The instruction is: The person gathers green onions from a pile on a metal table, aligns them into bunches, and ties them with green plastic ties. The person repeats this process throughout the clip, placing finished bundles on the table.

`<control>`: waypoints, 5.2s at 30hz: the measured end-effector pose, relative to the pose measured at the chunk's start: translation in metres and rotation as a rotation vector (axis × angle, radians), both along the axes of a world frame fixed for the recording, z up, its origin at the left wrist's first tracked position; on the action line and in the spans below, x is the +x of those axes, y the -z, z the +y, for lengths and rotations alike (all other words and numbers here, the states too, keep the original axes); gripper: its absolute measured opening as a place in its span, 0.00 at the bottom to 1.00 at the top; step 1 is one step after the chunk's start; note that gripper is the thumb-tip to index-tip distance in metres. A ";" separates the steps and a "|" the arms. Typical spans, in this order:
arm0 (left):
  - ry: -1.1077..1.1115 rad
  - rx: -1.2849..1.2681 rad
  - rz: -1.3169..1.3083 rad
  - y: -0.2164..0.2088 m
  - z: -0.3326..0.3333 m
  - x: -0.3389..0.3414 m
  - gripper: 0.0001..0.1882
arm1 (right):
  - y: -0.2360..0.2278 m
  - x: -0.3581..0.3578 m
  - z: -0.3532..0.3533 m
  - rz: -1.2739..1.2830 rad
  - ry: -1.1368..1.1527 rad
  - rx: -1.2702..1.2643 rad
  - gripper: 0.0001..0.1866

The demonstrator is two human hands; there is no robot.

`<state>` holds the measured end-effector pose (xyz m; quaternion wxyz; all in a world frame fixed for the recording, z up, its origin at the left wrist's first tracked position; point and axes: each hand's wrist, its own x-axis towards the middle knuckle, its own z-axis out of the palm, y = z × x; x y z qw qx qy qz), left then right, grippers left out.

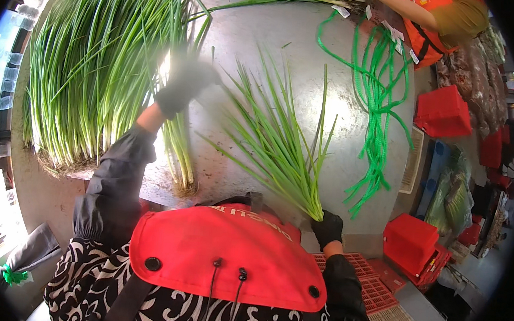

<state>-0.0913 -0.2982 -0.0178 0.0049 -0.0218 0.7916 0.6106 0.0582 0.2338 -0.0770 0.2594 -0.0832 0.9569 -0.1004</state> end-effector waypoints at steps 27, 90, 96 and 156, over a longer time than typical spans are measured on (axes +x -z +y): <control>0.151 -0.253 0.080 0.010 0.161 -0.039 0.07 | -0.005 0.002 -0.002 0.054 0.014 -0.035 0.11; -0.200 1.365 -0.130 0.035 0.042 -0.053 0.21 | -0.079 -0.092 -0.123 -0.500 0.271 -0.567 0.24; -0.179 1.555 -0.101 0.015 0.029 -0.056 0.22 | -0.077 -0.106 -0.121 -0.418 0.220 -0.538 0.23; 0.110 0.122 0.159 0.108 -0.092 -0.362 0.19 | 0.027 -0.601 -0.314 0.970 -0.472 -0.022 0.22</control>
